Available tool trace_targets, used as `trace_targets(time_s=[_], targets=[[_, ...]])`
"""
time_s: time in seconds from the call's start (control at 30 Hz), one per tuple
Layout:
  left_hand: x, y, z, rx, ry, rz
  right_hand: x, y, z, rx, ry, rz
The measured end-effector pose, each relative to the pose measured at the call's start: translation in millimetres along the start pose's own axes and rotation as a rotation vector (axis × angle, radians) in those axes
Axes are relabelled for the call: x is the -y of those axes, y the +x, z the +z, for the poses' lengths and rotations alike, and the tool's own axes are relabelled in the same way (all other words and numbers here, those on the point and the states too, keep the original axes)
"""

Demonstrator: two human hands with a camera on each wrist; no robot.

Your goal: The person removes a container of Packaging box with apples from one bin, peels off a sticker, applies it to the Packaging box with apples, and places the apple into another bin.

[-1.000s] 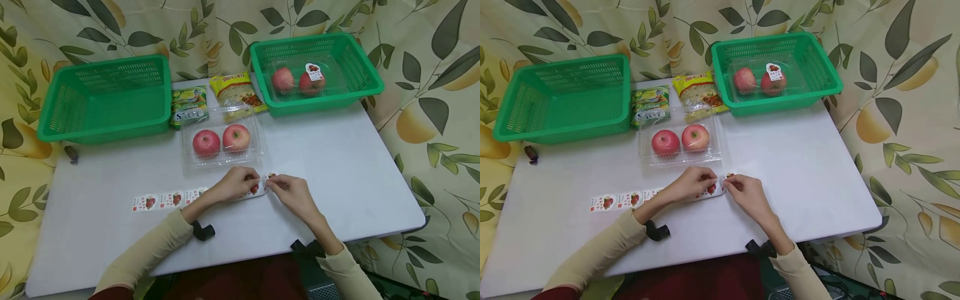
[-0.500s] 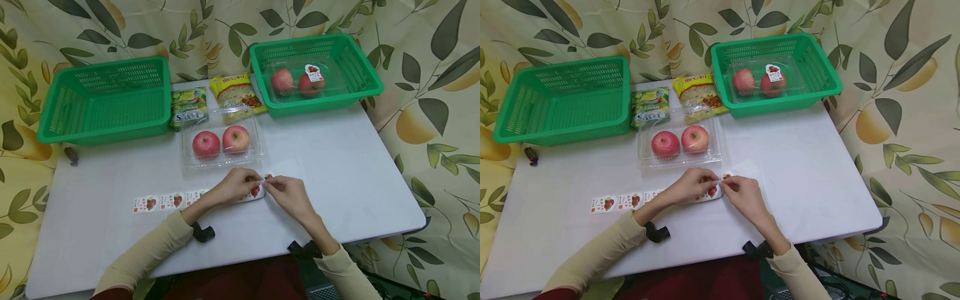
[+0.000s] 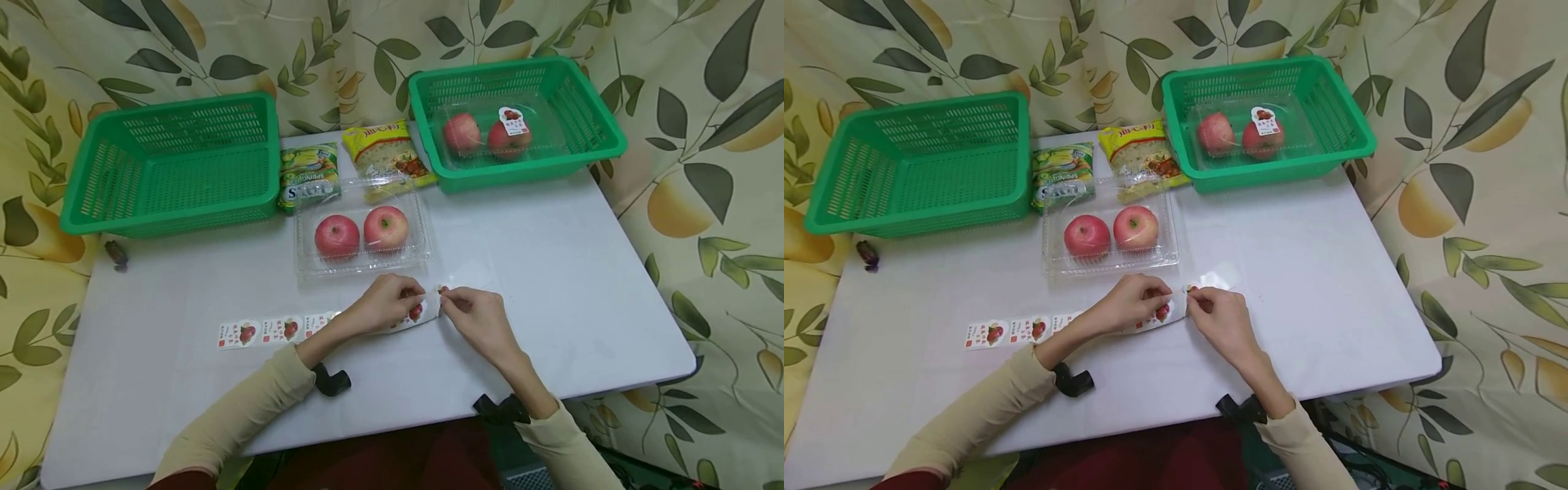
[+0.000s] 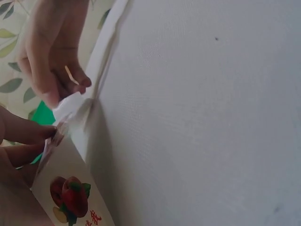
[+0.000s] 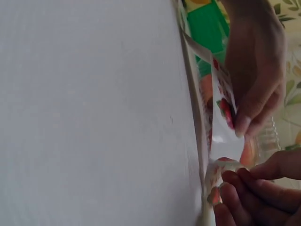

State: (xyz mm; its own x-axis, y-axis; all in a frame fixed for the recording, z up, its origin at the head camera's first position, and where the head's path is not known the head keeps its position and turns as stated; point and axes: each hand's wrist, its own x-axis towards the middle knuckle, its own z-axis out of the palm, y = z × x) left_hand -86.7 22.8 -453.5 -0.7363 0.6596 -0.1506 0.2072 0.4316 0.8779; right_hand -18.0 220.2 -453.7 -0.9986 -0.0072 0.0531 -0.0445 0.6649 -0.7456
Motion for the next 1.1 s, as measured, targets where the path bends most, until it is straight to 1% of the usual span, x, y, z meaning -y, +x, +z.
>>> trace_targets(time_s=[0.07,0.13,0.23,0.4,0.5,0.63,0.73,0.83,0.9,0.97,1.03,1.1], targets=[[0.6,0.2,0.0,-0.010,0.007,-0.020,-1,0,-4,-0.006,-0.002,0.027],[0.8,0.2,0.8,-0.020,0.034,-0.036,-3,-2,-8,-0.013,-0.016,0.056],[0.9,0.7,2.6,-0.049,0.137,-0.028,-7,-4,-16,-0.024,-0.039,0.086],[1.1,2.2,2.7,-0.112,0.334,0.028,-13,-4,-32,-0.067,-0.068,0.077],[3.4,3.5,1.9,-0.132,0.403,0.045,-14,-4,-42,-0.105,-0.067,0.062],[6.0,3.8,1.5,-0.156,0.481,0.087,-13,-3,-55,-0.151,-0.064,0.040],[3.7,-1.3,1.9,-0.179,0.560,0.128,-9,-1,-61,-0.168,-0.071,0.017],[-5.1,-12.2,2.4,-0.190,0.615,0.178,-5,1,-63,-0.186,-0.083,-0.029],[-13.6,-20.4,2.5,-0.187,0.600,0.210,-1,2,-64,-0.209,-0.079,-0.083],[-22.9,-26.3,2.1,-0.170,0.528,0.222,4,5,-63,-0.235,-0.069,-0.149],[-32.3,-29.3,-0.4,-0.175,0.407,0.228,11,7,-64,-0.257,-0.048,-0.221],[-39.9,-29.6,-4.7,-0.196,0.256,0.206,20,9,-64,-0.272,-0.032,-0.304]])
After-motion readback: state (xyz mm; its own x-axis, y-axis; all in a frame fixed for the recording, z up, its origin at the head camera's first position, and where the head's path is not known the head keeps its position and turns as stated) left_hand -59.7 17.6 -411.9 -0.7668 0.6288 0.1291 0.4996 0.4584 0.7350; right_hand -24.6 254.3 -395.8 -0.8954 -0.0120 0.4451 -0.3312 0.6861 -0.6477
